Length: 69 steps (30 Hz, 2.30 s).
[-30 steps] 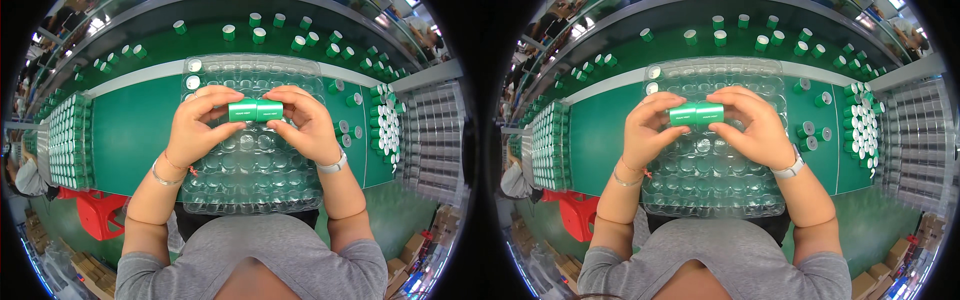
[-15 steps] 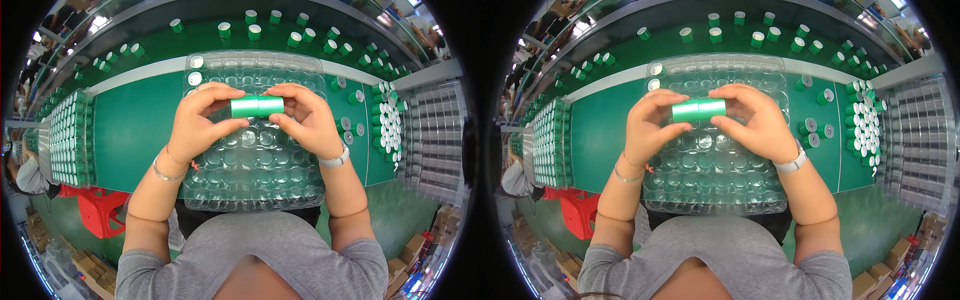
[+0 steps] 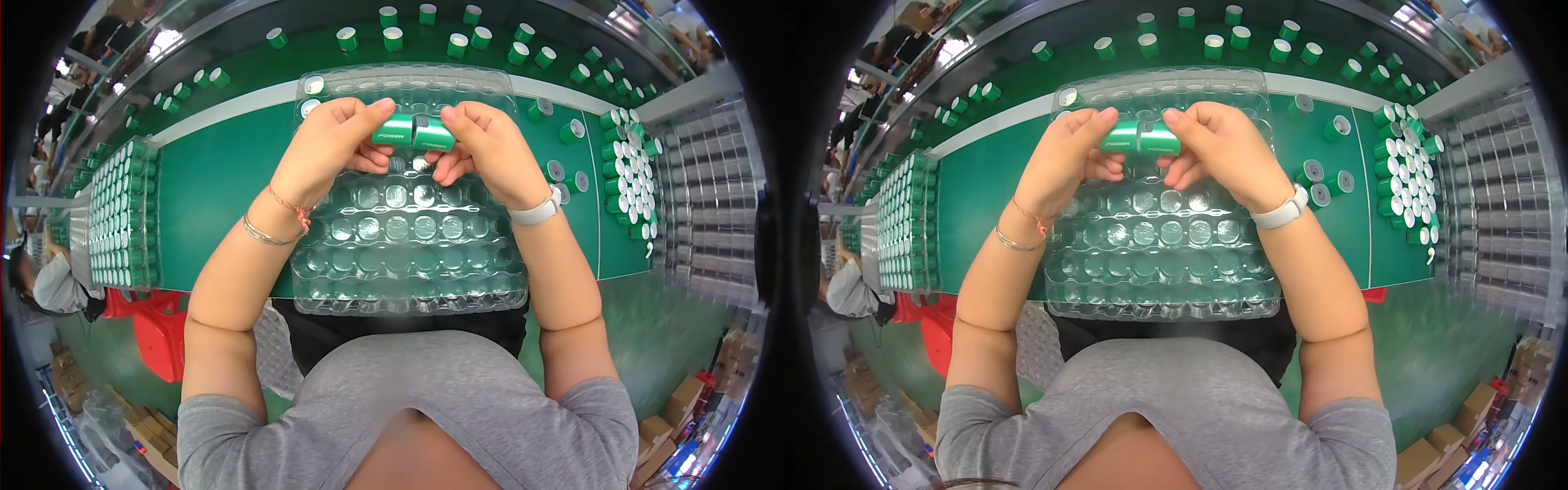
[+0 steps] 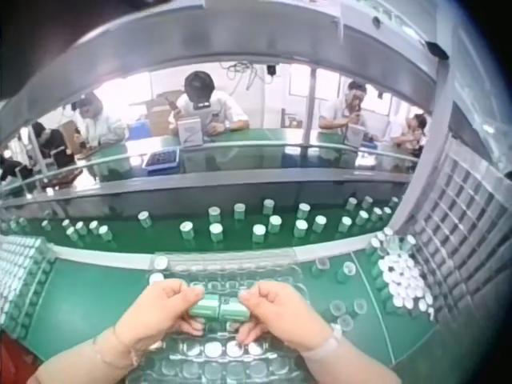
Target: Inspecting and placing small green cylindrical components into plastic divider trays on a production line.
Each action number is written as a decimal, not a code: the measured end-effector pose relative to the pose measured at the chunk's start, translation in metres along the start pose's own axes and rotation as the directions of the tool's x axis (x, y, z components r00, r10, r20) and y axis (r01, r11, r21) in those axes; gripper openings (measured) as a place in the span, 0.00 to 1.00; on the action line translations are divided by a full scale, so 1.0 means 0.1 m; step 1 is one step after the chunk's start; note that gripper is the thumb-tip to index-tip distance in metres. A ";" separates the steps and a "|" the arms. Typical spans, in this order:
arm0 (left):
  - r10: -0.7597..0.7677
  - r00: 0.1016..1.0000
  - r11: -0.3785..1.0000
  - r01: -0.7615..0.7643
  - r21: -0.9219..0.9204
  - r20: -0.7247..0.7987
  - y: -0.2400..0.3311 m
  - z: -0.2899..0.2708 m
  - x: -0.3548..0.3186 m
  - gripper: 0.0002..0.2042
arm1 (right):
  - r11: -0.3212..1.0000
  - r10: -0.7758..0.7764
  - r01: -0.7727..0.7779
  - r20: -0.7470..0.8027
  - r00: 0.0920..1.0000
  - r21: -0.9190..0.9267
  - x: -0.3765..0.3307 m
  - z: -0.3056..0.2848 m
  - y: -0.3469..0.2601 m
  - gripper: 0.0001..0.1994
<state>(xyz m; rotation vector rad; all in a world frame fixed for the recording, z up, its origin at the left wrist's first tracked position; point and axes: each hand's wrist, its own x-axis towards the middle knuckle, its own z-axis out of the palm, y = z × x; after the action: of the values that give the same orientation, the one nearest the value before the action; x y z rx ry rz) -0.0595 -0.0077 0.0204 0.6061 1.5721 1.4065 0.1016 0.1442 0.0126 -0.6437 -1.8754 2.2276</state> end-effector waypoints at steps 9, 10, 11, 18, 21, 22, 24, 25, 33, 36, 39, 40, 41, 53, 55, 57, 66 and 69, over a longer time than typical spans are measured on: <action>-0.094 0.995 0.995 0.094 0.019 0.017 -0.01 0.03 0.01 0.22 | 0.997 0.080 -0.080 -0.001 0.997 -0.004 0.01 0.00 -0.01 0.19; -0.097 0.995 0.995 0.097 0.016 0.018 -0.01 0.02 0.01 0.22 | 0.997 0.078 -0.078 -0.002 0.997 0.006 0.00 0.00 -0.01 0.19; -0.096 0.995 0.995 0.096 0.018 0.018 -0.02 0.02 0.01 0.22 | 0.997 0.076 -0.076 -0.002 0.997 0.006 0.00 -0.02 0.00 0.19; 0.273 0.962 0.956 -0.273 -0.106 -0.014 -0.11 -0.07 0.02 0.16 | 0.956 -0.154 0.123 0.096 0.983 0.265 0.03 -0.15 0.09 0.14; 0.471 0.882 0.882 -0.471 -0.006 -0.014 -0.17 -0.07 0.04 0.19 | 0.931 -0.209 0.154 0.138 0.968 0.330 0.03 -0.08 0.08 0.19; 0.587 0.809 0.808 -0.586 0.063 0.007 -0.19 -0.06 0.05 0.21 | 0.937 -0.255 0.203 0.161 0.953 0.286 0.06 -0.10 0.11 0.21; 0.625 0.779 0.772 -0.626 0.111 0.046 -0.21 -0.04 0.04 0.23 | 0.939 -0.293 0.246 0.184 0.938 0.240 0.08 -0.10 0.14 0.23; 0.661 0.746 0.729 -0.665 0.163 0.085 -0.22 -0.02 0.04 0.26 | 0.939 -0.321 0.286 0.183 0.929 0.192 0.08 -0.09 0.14 0.22; 0.625 0.779 0.761 -0.622 0.182 0.048 -0.28 0.03 -0.06 0.33 | 0.967 -0.248 0.255 0.201 0.948 -0.009 0.02 0.01 0.08 0.21; 0.588 0.806 0.773 -0.586 0.244 0.071 -0.27 0.03 -0.08 0.35 | 0.963 -0.256 0.267 0.190 0.948 -0.038 0.03 0.02 0.11 0.22; 0.602 0.797 0.761 -0.592 0.265 0.050 -0.28 0.04 -0.09 0.34 | 0.954 -0.274 0.293 0.202 0.940 -0.070 0.03 0.04 0.11 0.22; 0.607 0.793 0.753 -0.594 0.282 0.049 -0.27 0.05 -0.11 0.34 | 0.958 -0.262 0.280 0.208 0.942 -0.062 0.02 0.04 0.11 0.22; 0.612 0.789 0.745 -0.596 0.300 0.048 -0.27 0.05 -0.11 0.34 | 0.962 -0.252 0.268 0.214 0.944 -0.053 0.02 0.05 0.10 0.22; 0.615 0.786 0.730 -0.597 0.333 0.060 -0.28 0.06 -0.11 0.31 | 0.944 -0.298 0.321 0.211 0.931 -0.081 0.04 0.03 0.15 0.20; 0.634 0.771 0.721 -0.615 0.319 0.054 -0.30 0.05 -0.09 0.29 | 0.950 -0.279 0.301 0.212 0.937 -0.080 0.03 0.04 0.13 0.21; 0.653 0.756 0.711 -0.634 0.302 0.048 -0.32 0.05 -0.07 0.28 | 0.957 -0.258 0.280 0.213 0.942 -0.081 0.02 0.04 0.12 0.21; 0.773 0.628 0.480 -0.674 0.562 0.093 -0.27 -0.05 -0.09 0.25 | 0.934 -0.291 0.325 0.214 0.932 -0.147 0.03 0.06 0.13 0.21; 0.670 0.740 0.729 -0.640 0.243 -0.060 -0.29 -0.09 -0.05 0.23 | 0.922 -0.340 0.359 0.140 0.930 -0.148 0.06 0.05 0.13 0.22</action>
<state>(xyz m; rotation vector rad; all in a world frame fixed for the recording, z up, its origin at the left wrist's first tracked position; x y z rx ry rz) -0.0590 -0.0233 -0.0058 1.3193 1.7126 1.8428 0.0964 0.1392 -0.0003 -0.1832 -2.0604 1.9249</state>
